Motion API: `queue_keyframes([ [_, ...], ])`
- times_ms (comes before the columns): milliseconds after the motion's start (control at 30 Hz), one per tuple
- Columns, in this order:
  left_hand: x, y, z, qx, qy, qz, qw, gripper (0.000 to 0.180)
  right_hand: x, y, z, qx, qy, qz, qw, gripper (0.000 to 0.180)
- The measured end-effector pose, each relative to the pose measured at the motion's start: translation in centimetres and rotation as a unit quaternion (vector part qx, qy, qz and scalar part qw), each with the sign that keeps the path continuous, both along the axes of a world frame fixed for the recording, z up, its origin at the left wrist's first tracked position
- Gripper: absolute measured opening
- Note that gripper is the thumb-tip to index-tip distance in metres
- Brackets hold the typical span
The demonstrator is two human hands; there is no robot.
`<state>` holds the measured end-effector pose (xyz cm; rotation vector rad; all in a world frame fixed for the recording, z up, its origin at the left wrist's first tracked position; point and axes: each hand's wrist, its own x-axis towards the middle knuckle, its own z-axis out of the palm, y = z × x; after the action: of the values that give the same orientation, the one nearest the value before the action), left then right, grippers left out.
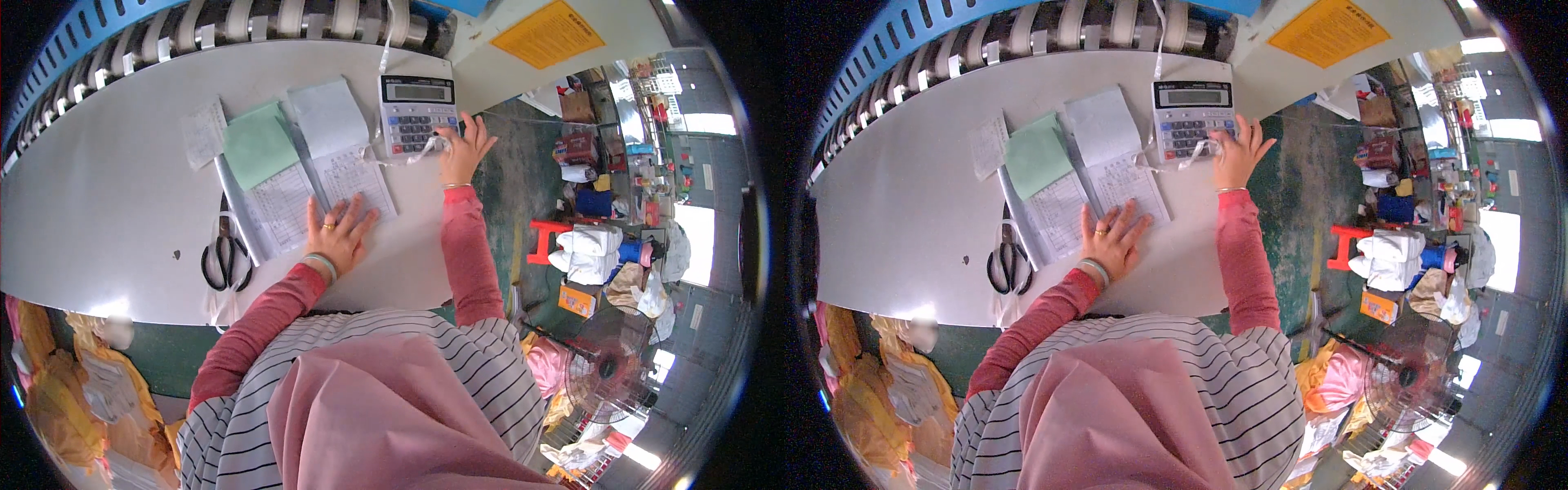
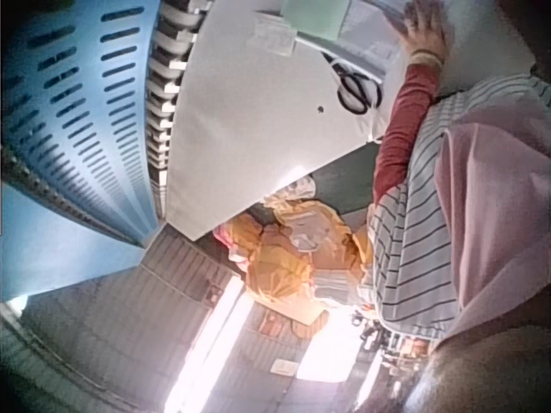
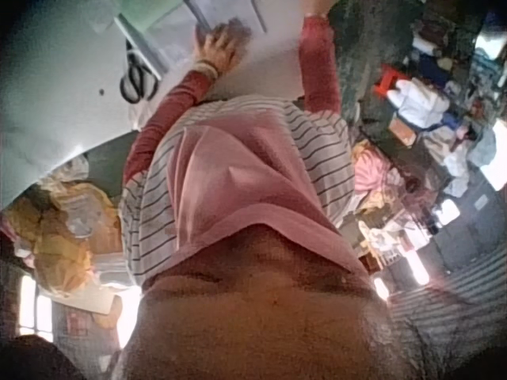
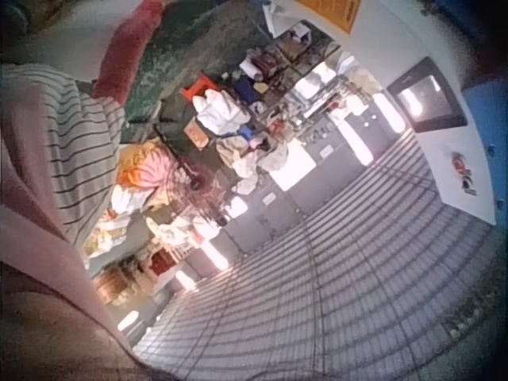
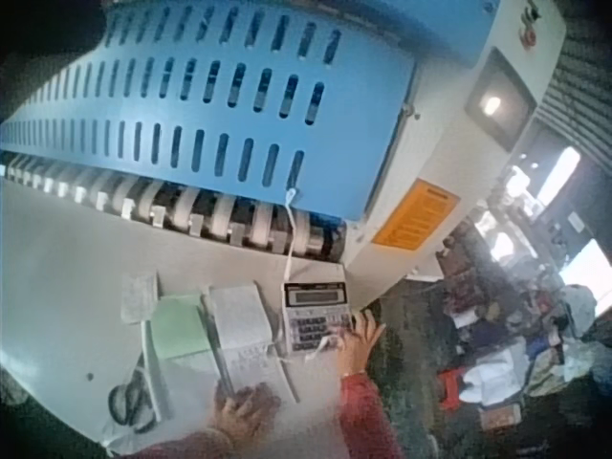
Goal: The person uses a calculator and writes in a logbook on a workstation, then picks up paper slips and walks over to a large stack of white garments to straighten and count the top items by hand.
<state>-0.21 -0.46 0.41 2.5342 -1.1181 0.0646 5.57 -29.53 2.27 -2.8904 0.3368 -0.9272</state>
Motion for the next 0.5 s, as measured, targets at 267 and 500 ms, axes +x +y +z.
queue_keyframes([
  [267,0.1,0.4,-0.1,0.003,-0.011,0.006,1.0,0.061,-0.3,3.1,0.9,0.027,-0.027,0.093,0.995,0.034],
  [500,0.1,0.3,-0.4,-0.004,-0.003,0.005,1.0,0.061,-1.1,4.0,0.6,0.027,0.003,0.113,0.993,0.032],
])
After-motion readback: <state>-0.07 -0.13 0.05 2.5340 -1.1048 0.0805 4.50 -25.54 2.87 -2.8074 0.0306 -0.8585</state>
